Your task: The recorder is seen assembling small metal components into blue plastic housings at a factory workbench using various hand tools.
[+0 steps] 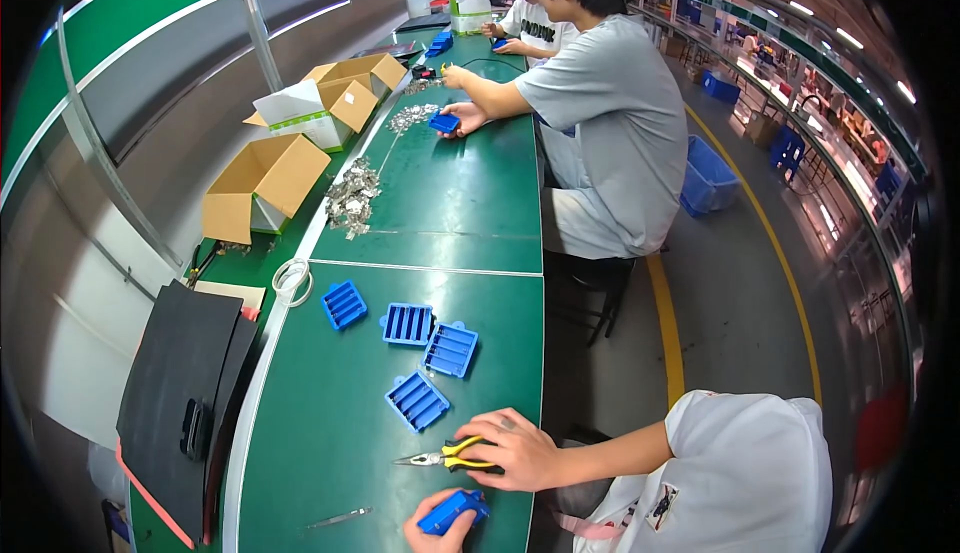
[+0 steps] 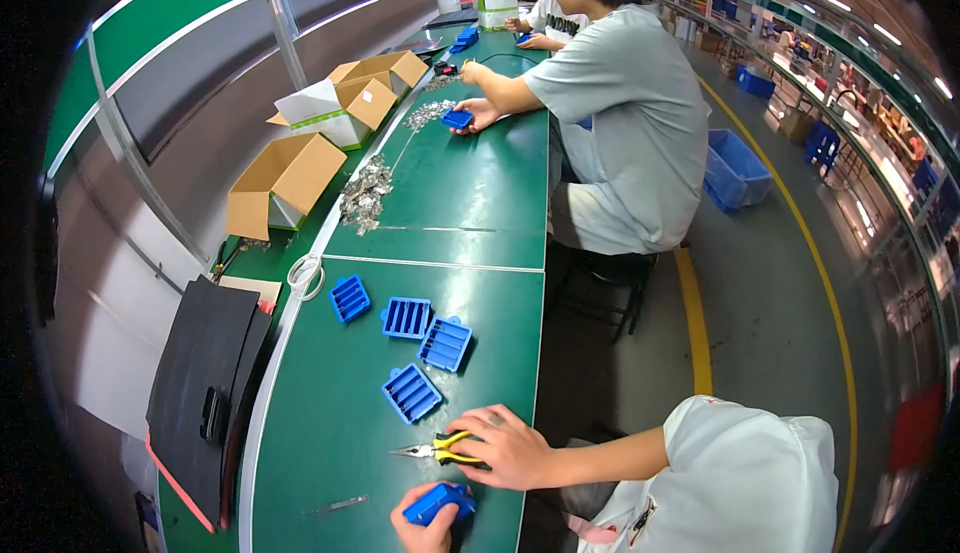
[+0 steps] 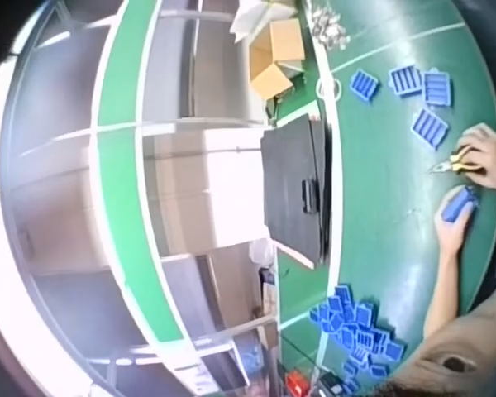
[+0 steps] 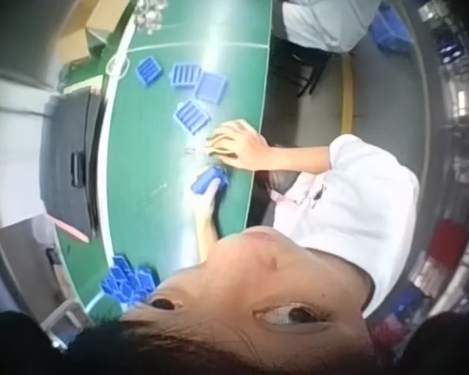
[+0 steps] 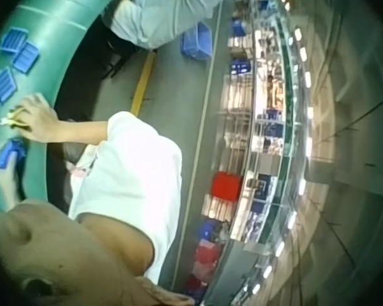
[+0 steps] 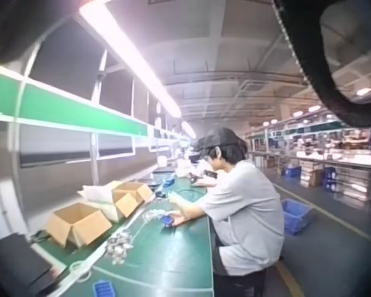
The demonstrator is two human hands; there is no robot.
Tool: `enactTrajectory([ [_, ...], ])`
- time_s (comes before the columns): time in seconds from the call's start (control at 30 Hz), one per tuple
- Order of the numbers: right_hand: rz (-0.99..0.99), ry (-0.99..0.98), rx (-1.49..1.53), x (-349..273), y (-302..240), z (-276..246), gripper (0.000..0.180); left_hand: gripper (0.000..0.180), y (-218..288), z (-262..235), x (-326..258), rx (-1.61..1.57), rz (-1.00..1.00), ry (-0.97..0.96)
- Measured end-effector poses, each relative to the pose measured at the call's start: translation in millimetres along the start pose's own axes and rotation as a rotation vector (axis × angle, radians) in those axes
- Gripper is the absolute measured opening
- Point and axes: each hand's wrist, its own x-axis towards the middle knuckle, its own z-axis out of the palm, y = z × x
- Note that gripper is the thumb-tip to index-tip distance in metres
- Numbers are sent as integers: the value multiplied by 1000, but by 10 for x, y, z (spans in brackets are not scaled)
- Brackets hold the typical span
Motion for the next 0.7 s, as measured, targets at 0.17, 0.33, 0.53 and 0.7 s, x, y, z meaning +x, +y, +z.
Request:
enactTrajectory([
  [0.17, -17, 20, -19, -47, -4, 9, 24, 49, -177, 48, 80, -154, 155, 95],
  [0.33, -36, 55, -27, -78, 19, 52, 27, 67, -193, 94, 162, -182, 328, 151],
  [0.53, -43, 94, 5, -95, 32, 58, 29, 44, -155, 100, 183, -88, 414, 121],
  [0.7, -68, 98, 39, -102, 84, 107, 37, 37, -215, 143, 175, -63, 475, 134],
])
